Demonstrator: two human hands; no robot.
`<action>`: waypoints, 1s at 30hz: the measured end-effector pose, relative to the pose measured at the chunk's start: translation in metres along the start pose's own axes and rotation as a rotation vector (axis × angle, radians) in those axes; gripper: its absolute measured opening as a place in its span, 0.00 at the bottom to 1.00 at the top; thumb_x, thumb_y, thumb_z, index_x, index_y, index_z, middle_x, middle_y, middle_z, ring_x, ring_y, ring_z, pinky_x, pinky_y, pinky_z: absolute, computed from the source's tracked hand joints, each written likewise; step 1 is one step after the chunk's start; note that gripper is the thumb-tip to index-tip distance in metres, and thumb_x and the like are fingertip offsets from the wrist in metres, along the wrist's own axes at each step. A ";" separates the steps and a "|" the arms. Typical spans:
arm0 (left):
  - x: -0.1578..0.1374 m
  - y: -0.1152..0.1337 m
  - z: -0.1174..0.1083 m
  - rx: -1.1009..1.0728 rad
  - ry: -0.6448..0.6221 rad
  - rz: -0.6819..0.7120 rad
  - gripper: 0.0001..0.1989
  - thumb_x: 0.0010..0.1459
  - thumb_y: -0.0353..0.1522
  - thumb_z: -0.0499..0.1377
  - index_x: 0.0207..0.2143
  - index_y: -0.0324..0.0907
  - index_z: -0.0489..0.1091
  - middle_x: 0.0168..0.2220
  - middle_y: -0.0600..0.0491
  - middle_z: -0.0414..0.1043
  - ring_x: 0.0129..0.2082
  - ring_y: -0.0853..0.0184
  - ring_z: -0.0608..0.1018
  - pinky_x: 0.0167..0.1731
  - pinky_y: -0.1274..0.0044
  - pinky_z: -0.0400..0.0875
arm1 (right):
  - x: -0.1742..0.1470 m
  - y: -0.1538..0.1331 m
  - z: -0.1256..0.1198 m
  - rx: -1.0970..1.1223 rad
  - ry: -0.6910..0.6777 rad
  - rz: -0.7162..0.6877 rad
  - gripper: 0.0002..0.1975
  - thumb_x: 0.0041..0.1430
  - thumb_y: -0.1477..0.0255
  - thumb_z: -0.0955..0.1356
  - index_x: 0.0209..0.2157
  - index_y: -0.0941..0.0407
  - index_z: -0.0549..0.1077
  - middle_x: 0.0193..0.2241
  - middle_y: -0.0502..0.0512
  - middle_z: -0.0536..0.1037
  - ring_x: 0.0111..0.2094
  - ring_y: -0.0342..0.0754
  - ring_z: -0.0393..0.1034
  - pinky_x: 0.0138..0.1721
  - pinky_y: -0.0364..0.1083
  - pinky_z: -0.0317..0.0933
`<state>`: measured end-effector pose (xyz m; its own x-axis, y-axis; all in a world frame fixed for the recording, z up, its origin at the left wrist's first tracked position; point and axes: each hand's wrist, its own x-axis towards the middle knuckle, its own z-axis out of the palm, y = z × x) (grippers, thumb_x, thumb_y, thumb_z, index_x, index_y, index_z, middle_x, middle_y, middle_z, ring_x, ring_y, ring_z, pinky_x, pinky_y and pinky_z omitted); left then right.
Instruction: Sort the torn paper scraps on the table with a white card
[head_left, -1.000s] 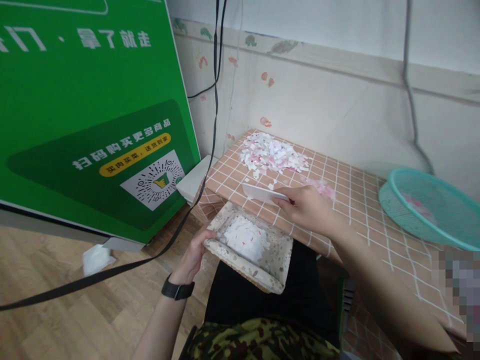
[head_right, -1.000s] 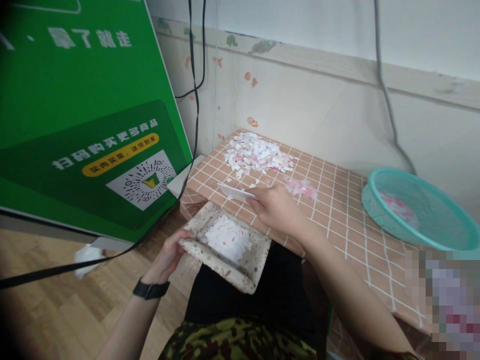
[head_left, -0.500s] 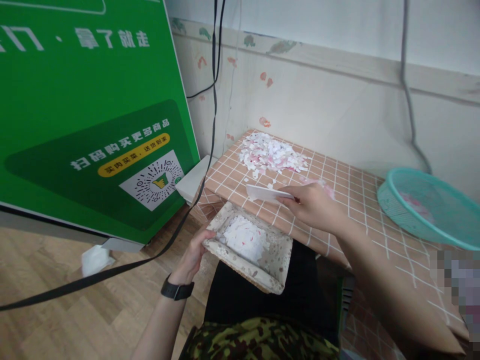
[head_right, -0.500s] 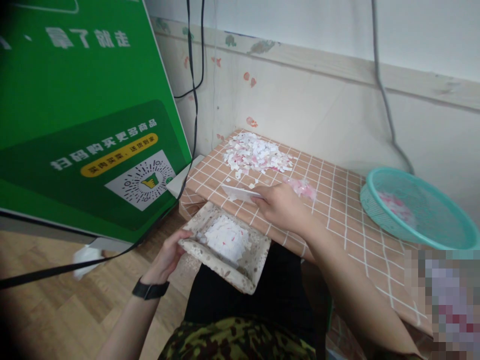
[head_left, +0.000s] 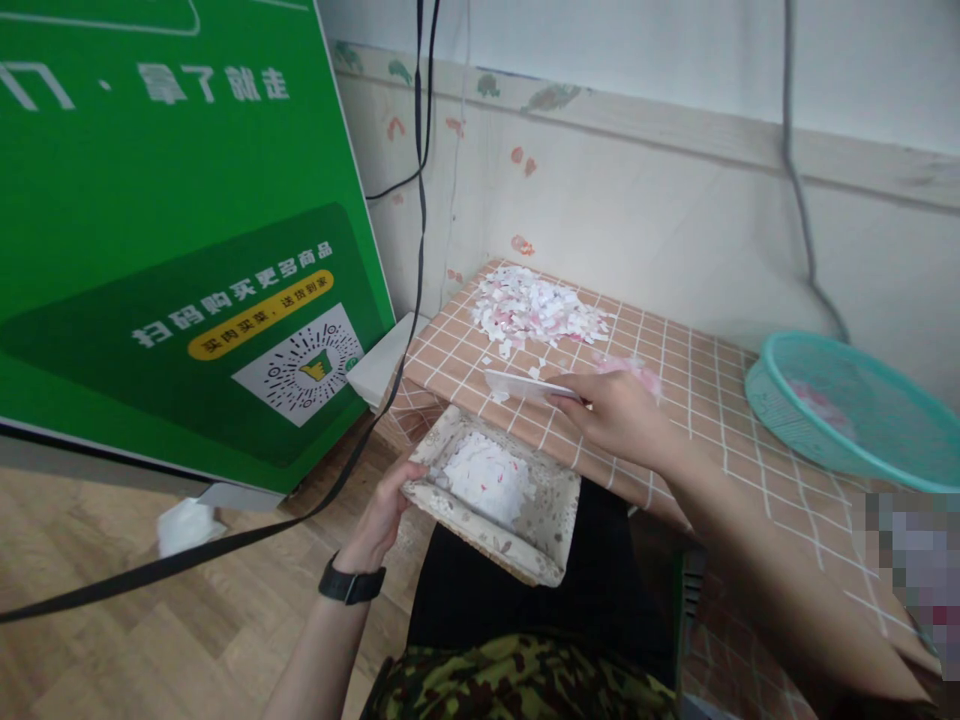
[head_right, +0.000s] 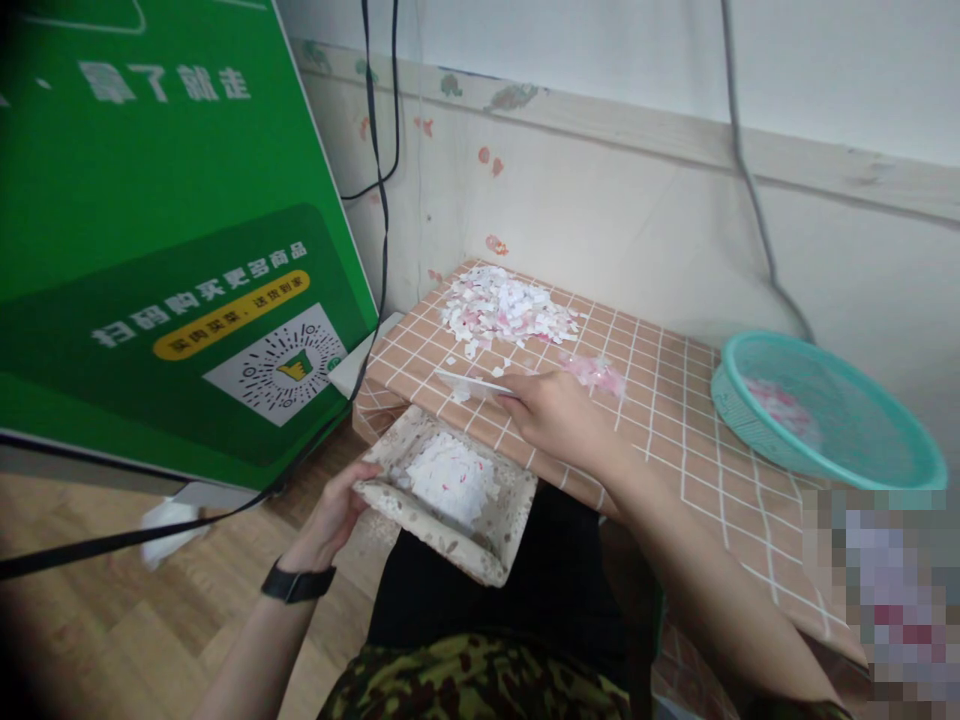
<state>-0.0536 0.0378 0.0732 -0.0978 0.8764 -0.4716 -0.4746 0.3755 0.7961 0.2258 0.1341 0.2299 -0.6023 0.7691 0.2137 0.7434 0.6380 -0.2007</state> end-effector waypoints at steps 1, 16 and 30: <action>0.000 0.000 0.000 0.008 0.007 -0.006 0.15 0.48 0.33 0.63 0.39 0.38 0.78 0.30 0.53 0.81 0.34 0.59 0.79 0.34 0.73 0.69 | 0.000 -0.004 0.003 -0.016 -0.009 -0.007 0.13 0.64 0.70 0.61 0.39 0.57 0.77 0.28 0.55 0.79 0.26 0.44 0.70 0.28 0.44 0.53; -0.001 0.000 0.003 0.008 -0.007 0.020 0.16 0.46 0.33 0.63 0.39 0.38 0.79 0.34 0.52 0.82 0.35 0.58 0.80 0.35 0.73 0.70 | -0.039 -0.013 0.000 -0.104 -0.036 -0.097 0.15 0.65 0.71 0.59 0.44 0.59 0.75 0.29 0.58 0.79 0.26 0.45 0.70 0.27 0.45 0.56; -0.001 0.000 0.003 0.016 0.011 -0.009 0.16 0.46 0.34 0.63 0.38 0.38 0.79 0.32 0.53 0.82 0.34 0.57 0.80 0.35 0.72 0.70 | -0.008 -0.020 0.003 -0.115 -0.062 -0.141 0.14 0.65 0.71 0.61 0.45 0.57 0.75 0.34 0.58 0.80 0.32 0.48 0.73 0.31 0.45 0.58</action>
<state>-0.0511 0.0381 0.0744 -0.1028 0.8698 -0.4826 -0.4617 0.3880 0.7977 0.2143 0.1153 0.2293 -0.7172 0.6753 0.1724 0.6763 0.7340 -0.0620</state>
